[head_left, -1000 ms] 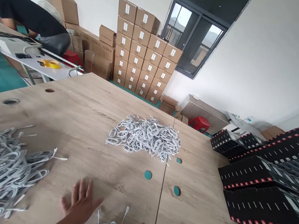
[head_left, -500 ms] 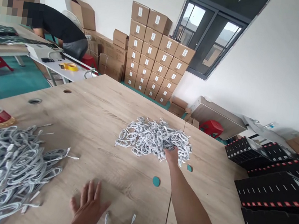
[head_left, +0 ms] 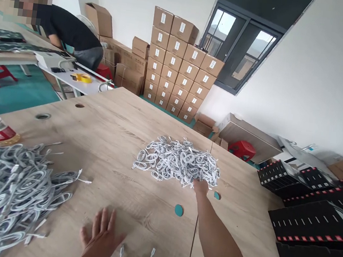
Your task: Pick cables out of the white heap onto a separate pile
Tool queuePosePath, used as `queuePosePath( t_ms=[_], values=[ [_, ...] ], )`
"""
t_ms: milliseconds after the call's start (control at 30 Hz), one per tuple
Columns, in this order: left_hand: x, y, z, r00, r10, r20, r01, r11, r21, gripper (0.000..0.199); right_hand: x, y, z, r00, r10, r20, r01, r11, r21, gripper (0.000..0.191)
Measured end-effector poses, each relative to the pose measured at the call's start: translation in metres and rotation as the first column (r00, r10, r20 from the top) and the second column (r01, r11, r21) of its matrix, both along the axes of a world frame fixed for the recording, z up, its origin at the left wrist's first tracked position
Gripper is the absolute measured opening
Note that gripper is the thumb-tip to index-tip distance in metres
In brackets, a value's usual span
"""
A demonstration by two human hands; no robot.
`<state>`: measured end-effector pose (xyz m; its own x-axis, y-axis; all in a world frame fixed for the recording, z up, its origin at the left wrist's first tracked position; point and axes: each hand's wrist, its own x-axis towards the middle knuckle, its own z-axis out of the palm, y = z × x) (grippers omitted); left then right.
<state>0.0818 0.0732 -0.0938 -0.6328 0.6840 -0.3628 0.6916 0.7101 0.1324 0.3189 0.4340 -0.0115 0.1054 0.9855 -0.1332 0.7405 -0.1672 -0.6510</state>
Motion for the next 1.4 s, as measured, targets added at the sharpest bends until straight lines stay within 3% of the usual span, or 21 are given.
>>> queuePosePath(
  t_ms=[100,233,433,600,733,833,933,967,1033,1100,1167,1267,1333,1400],
  values=[
    [0.001,0.001,0.004,1.0,-0.009,-0.016,0.008,0.999,-0.054,0.09,0.008,-0.002,0.01,0.998,-0.021,0.054,0.024,0.998,-0.052,0.019],
    [0.001,0.002,0.006,1.0,-0.013,-0.023,0.011,0.997,-0.079,0.089,0.01,-0.006,0.021,0.998,0.037,0.043,-0.032,0.995,-0.098,0.019],
    [-0.008,0.003,0.013,0.994,-0.03,0.109,0.039,0.995,-0.087,0.092,0.002,-0.013,0.038,1.0,0.006,-0.022,-0.01,0.984,-0.178,0.015],
    [-0.011,0.009,0.017,0.989,-0.007,0.149,0.023,0.994,-0.103,0.093,0.045,-0.041,0.077,0.993,0.021,-0.117,-0.046,0.975,-0.219,0.006],
    [-0.01,0.013,0.019,0.988,-0.009,0.154,0.026,0.994,-0.107,0.09,0.085,-0.086,0.1,0.969,0.02,-0.245,-0.081,0.967,-0.243,0.009],
    [-0.009,0.015,0.022,0.99,-0.016,0.137,0.032,0.992,-0.119,0.089,0.099,-0.145,0.086,0.912,0.075,-0.403,-0.208,0.931,-0.3,0.018],
    [-0.007,0.016,0.025,0.993,-0.021,0.114,0.035,0.991,-0.126,0.088,0.098,-0.226,0.048,0.862,0.154,-0.483,-0.371,0.84,-0.396,0.021],
    [-0.006,0.016,0.026,0.994,-0.02,0.107,0.034,0.991,-0.129,0.088,0.095,-0.254,0.034,0.848,0.204,-0.489,-0.429,0.807,-0.405,0.019],
    [-0.005,0.015,0.026,0.996,-0.023,0.09,0.035,0.99,-0.136,0.087,0.09,-0.298,0.011,0.797,0.42,-0.435,-0.588,0.706,-0.395,0.017],
    [-0.004,0.015,0.027,0.998,-0.031,0.063,0.04,0.987,-0.153,0.087,0.083,-0.316,0.0,0.737,0.555,-0.385,-0.675,0.635,-0.376,0.024],
    [-0.004,0.015,0.027,0.999,-0.042,0.035,0.047,0.984,-0.171,0.085,0.075,-0.299,0.004,0.712,0.607,-0.355,-0.702,0.639,-0.315,0.043],
    [-0.003,0.014,0.026,0.999,-0.043,0.012,0.044,0.982,-0.185,0.085,0.054,-0.216,0.025,0.771,0.561,-0.302,-0.621,0.767,-0.163,0.057],
    [-0.003,0.012,0.024,0.999,-0.044,-0.002,0.043,0.982,-0.181,0.086,0.033,-0.143,0.038,0.89,0.282,-0.357,-0.352,0.924,-0.148,0.051],
    [-0.003,0.009,0.02,0.999,-0.044,-0.015,0.04,0.984,-0.172,0.087,0.008,-0.077,0.045,0.899,-0.053,-0.435,-0.042,0.978,-0.205,0.045]
  ],
)
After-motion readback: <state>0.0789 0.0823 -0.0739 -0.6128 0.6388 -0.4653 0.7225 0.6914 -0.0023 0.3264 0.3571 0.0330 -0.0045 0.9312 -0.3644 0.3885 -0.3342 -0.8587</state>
